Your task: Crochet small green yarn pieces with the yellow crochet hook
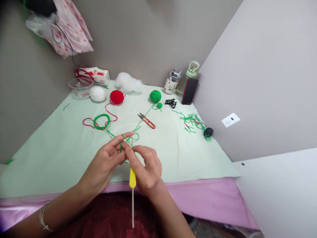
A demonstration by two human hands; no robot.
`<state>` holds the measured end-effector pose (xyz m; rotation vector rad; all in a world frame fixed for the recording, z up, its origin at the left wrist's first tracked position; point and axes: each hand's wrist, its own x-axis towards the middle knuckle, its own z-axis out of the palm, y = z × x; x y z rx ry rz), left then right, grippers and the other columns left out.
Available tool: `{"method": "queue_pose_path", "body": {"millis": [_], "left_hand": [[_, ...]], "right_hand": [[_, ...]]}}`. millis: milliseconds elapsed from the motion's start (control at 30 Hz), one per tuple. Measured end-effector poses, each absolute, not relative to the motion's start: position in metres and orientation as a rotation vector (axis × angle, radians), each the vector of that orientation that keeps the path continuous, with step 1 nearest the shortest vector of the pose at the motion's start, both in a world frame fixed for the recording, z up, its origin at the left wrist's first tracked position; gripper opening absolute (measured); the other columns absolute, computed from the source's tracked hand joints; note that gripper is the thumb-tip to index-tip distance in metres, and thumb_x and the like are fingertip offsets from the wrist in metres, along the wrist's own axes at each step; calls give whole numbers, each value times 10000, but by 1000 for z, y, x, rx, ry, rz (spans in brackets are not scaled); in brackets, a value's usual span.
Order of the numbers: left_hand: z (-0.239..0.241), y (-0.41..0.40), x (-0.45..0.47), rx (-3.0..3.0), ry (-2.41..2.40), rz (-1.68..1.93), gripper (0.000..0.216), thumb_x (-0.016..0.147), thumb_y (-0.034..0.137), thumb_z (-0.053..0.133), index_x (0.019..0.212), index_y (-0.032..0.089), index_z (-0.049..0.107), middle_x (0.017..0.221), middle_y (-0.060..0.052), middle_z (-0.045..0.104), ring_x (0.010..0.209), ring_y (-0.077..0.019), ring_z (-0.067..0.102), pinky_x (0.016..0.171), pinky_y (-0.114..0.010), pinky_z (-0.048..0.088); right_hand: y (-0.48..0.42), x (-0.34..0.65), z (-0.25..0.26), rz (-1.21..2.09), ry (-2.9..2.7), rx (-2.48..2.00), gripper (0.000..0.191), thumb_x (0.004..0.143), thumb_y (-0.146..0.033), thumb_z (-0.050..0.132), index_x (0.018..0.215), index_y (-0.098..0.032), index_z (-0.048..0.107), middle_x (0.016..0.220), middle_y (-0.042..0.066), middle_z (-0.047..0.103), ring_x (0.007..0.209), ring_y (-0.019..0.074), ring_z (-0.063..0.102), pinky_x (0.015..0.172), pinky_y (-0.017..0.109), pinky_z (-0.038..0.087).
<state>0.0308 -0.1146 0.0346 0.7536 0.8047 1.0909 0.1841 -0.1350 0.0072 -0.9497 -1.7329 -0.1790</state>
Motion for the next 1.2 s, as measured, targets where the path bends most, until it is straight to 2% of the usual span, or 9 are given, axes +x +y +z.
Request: {"method": "queue_pose_path", "body": {"millis": [167,233,300,433,567,700,800,933,1200], "left_hand": [[37,-105,24,534,667,956,388,820,263,890,1196,195,819,559,126,374,525,-41,246,950,-293,516],[40,-105,22,591,686,980,385,811,257,892,1188,220,824,624,100,478,539,-41,278,925,-285,518],[42,-108,24,670,726,999,399,794,271,904,1185,243,828,774,43,607,606,-59,380,754,-228,481],[44,-113,31,765,819,1065,423,781,313,919,1191,259,830,867,0,638,763,-115,486,600,-211,361],[42,-108,31,626,738,982,465,765,317,936,1207,227,826,717,49,563,610,-73,361,697,-229,449],[40,-103,26,519,639,939,357,786,270,909,1132,202,853,674,82,481,570,-47,325,999,-346,508],[41,-104,27,626,699,1017,354,781,253,905,1130,246,849,833,38,596,694,-82,460,951,-310,480],[42,-107,28,735,768,1001,399,808,299,892,1201,278,823,912,3,657,880,-146,547,830,-276,422],[41,-106,27,588,647,925,478,841,260,843,1309,209,764,930,-29,695,889,-172,627,998,-370,467]], "right_hand": [[-133,187,18,412,-1401,-943,260,1045,-128,572,1113,-267,781,894,29,745,789,164,703,707,323,602],[-131,187,24,616,-1286,-890,241,1057,-170,572,1056,-271,791,886,19,740,735,148,675,682,314,582],[-129,185,28,693,-1284,-869,217,1046,-195,605,1030,-274,806,921,29,763,743,151,676,679,314,581],[-131,180,23,506,-1409,-941,262,1022,-142,626,1110,-307,811,936,34,785,784,170,708,691,322,596],[-135,184,15,172,-1592,-956,387,975,-96,679,1257,-339,783,1106,75,789,971,219,750,794,370,627],[-133,189,20,479,-1339,-964,244,1027,-149,620,1091,-289,810,913,29,759,767,157,705,713,321,596],[-128,188,23,746,-1173,-899,190,1043,-249,628,990,-259,810,880,19,739,657,130,655,640,300,564],[-126,186,21,774,-1235,-915,164,1025,-264,666,1024,-267,830,944,40,779,729,150,656,672,309,556],[-123,190,20,920,-1076,-859,154,1000,-349,708,974,-261,830,888,25,754,670,128,671,646,287,571]]}}
